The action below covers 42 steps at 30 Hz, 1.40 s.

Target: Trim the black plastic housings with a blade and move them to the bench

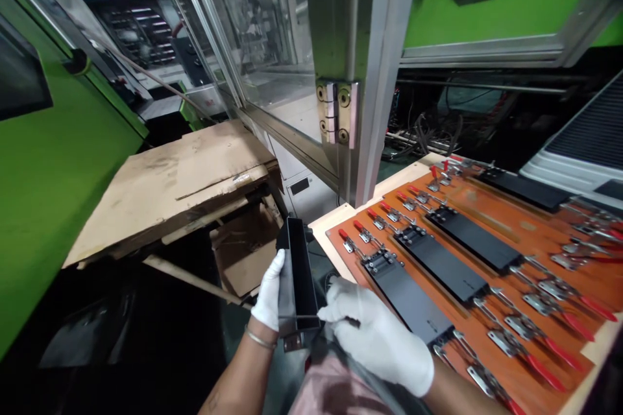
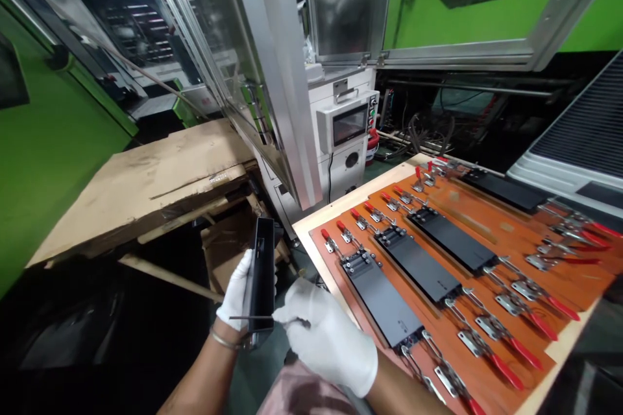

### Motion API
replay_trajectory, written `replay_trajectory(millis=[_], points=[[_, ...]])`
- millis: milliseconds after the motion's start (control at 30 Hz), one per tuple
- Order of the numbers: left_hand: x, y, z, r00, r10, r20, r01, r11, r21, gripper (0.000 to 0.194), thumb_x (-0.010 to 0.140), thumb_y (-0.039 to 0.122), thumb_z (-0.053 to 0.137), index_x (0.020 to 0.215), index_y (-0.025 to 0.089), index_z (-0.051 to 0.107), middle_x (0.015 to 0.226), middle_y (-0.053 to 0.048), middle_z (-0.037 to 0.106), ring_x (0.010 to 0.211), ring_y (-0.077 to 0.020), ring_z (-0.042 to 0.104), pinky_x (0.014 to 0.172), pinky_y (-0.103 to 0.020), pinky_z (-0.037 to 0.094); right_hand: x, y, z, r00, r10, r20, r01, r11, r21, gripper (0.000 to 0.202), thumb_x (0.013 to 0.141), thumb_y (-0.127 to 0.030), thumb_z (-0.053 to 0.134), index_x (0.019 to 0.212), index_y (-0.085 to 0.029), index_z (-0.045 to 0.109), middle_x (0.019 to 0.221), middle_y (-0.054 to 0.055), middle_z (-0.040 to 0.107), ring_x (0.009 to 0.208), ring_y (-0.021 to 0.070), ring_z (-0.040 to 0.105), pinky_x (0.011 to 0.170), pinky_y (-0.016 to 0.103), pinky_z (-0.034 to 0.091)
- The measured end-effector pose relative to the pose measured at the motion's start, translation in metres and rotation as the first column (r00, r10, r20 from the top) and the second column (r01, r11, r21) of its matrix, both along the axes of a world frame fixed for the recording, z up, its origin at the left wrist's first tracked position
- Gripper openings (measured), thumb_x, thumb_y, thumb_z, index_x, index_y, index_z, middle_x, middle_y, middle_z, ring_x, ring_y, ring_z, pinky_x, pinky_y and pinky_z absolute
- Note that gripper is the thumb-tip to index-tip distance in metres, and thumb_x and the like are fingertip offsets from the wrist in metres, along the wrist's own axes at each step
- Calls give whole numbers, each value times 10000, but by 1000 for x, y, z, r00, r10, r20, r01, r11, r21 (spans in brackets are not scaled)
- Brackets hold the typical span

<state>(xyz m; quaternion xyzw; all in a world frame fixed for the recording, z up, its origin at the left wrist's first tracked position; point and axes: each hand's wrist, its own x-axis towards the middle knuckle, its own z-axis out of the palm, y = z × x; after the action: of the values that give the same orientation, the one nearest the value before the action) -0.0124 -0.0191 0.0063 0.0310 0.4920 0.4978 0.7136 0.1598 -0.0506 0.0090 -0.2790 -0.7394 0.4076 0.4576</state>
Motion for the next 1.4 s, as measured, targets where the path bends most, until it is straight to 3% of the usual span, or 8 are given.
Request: replay_trajectory(millis=[267,433,533,633,867,1067,1267,1400], points=[[-1,2,4,999,41,20,-41,999,9,352,894,431,488,783,141,655,544,-43,660,430,-154,609,427,-238,486,2,-6,-6,999,4,-33,-3,1000,20,245,773,-18,457,722,-182,632,720,-1,535,683,109,511,661,224,433],[1,1,11,997,72,25,-72,997,26,368,918,404,452,747,144,648,521,-37,655,419,-155,611,420,-237,496,1,-8,-6,999,-11,35,11,1000,14,221,799,-45,459,699,-189,594,724,-2,518,682,117,497,651,241,421],[3,0,10,985,169,17,-170,984,48,309,922,335,478,774,137,663,581,-31,693,476,-134,645,489,-213,531,-2,-10,-10,995,-47,85,47,999,7,222,826,-82,457,658,-192,550,715,1,502,671,125,490,642,256,419],[3,-1,6,969,249,-3,-248,967,58,243,915,269,506,815,131,680,636,-26,720,520,-119,665,536,-192,546,-4,-12,-15,993,-86,76,86,996,-2,229,849,-116,457,646,-197,525,721,10,511,674,132,503,649,267,435],[-11,1,-4,974,186,131,-201,973,114,253,907,301,516,850,139,703,708,-33,744,596,-146,699,592,-233,579,-4,-20,-9,993,-96,62,101,991,-85,194,831,-88,474,679,-206,500,708,-11,502,653,120,496,637,249,438],[-17,3,-13,972,199,123,-220,958,182,224,884,298,552,873,138,708,722,-33,748,599,-159,703,595,-243,584,-7,-25,-7,986,-126,111,138,985,-106,192,824,-92,464,681,-214,423,687,-18,487,633,122,489,608,249,417],[-24,3,-37,952,265,154,-296,926,236,181,814,260,661,968,181,713,863,-14,765,743,-171,727,706,-235,592,-8,-25,-18,979,-192,65,195,980,-38,162,841,-108,460,739,-205,539,754,11,533,680,133,528,657,265,443],[-24,3,-41,950,255,183,-295,922,249,196,826,256,647,998,188,716,895,-26,764,812,-187,726,766,-255,587,-7,-23,-23,973,-232,20,231,972,44,201,822,-71,460,758,-205,597,799,18,549,702,128,539,672,258,460]])
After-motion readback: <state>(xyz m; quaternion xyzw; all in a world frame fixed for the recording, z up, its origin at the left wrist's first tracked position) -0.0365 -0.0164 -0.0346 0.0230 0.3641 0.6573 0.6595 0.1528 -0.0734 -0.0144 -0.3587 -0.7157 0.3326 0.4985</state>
